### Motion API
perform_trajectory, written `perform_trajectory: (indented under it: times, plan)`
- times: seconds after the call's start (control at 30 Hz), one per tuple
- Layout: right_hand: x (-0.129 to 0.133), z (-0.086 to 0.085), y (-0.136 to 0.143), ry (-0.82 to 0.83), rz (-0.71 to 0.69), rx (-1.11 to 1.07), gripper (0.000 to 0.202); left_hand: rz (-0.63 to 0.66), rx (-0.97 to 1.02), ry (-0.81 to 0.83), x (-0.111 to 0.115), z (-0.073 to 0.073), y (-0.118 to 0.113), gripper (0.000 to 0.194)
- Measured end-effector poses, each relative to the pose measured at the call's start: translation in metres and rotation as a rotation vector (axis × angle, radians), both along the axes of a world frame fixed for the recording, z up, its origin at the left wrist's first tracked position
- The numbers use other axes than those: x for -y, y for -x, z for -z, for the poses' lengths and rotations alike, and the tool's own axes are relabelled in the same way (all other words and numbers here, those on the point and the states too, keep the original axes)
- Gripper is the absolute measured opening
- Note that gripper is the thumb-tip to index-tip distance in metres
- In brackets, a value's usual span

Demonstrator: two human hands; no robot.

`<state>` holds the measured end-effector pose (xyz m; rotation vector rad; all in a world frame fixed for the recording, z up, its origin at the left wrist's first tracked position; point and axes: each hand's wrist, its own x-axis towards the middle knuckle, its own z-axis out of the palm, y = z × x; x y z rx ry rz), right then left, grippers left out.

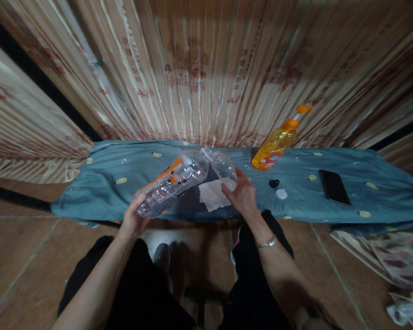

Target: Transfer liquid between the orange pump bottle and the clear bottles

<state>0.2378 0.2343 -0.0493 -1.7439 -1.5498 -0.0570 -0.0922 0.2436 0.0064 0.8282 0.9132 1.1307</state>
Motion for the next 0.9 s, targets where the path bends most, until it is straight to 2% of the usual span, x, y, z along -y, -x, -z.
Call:
perform_trajectory:
  times: [0.1, 0.37, 0.67, 0.9]
  plan:
    - [0.000, 0.000, 0.003, 0.019, 0.007, -0.027, 0.062, 0.010, -0.009, -0.001, 0.001, 0.002, -0.001, 0.065]
    - [0.000, -0.001, 0.003, 0.023, 0.015, -0.084, 0.065, 0.099, 0.022, 0.092, 0.006, 0.018, -0.008, 0.058]
    - [0.001, -0.004, 0.002, 0.062, 0.020, -0.102, 0.067, 0.279, 0.039, 0.203, 0.014, 0.024, -0.019, 0.087]
    - [0.003, -0.011, 0.007, 0.060, -0.011, -0.172, 0.057, 0.321, 0.037, 0.213, 0.016, 0.030, -0.022, 0.085]
